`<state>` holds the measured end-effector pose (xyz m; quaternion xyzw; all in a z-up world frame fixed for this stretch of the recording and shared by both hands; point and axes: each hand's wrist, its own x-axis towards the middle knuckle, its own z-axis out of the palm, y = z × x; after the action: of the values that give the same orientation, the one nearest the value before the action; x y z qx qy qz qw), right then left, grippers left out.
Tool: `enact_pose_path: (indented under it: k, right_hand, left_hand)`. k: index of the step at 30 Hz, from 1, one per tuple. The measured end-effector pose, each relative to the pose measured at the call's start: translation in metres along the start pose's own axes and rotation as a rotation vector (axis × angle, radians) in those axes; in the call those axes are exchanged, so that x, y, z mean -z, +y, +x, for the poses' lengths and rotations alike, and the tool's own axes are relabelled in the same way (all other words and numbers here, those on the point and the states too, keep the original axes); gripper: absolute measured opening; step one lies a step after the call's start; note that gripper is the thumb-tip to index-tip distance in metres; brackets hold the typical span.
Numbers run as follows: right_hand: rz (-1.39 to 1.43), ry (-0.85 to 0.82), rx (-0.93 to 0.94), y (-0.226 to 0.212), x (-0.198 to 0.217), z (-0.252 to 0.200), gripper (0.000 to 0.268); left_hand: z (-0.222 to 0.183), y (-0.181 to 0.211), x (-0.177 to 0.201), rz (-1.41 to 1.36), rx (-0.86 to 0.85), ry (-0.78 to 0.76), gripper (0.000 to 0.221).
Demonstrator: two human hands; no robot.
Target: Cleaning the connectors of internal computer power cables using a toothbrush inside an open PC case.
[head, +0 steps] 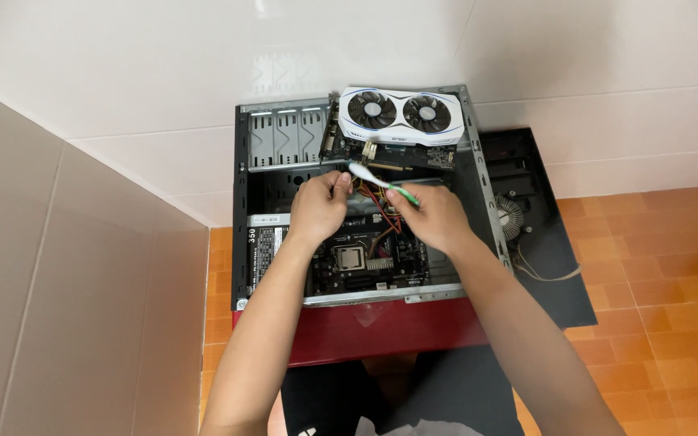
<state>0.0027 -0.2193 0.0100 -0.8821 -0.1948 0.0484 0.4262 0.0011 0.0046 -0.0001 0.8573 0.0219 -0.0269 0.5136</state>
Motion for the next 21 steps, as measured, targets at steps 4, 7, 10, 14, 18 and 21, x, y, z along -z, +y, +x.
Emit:
enact_pose_path:
  k: [4,7,10,14,18,21]
  right_hand:
    - [-0.043,0.065,-0.013,0.012,-0.002,0.002,0.051]
    - [-0.039,0.007,-0.01,0.008,-0.003,-0.001,0.05]
    - [-0.046,0.043,-0.03,0.004,0.0,0.001,0.05]
    - [-0.008,0.045,-0.016,0.007,-0.003,0.0,0.052]
    - [-0.036,0.09,-0.03,0.012,-0.004,0.002,0.05]
    - [-0.007,0.042,-0.001,0.006,-0.001,0.001,0.053]
  left_hand:
    - [0.0,0.0,0.0,-0.013,0.007,0.001,0.041]
    - [0.0,0.002,-0.001,0.026,0.005,0.002,0.041]
    - [0.0,0.0,0.0,0.028,0.005,0.005,0.041]
    - [0.0,0.0,-0.001,0.034,0.003,0.015,0.04]
    - [0.0,0.001,0.0,0.053,0.002,0.02,0.04]
    - [-0.001,0.001,0.001,0.047,-0.006,0.033,0.04]
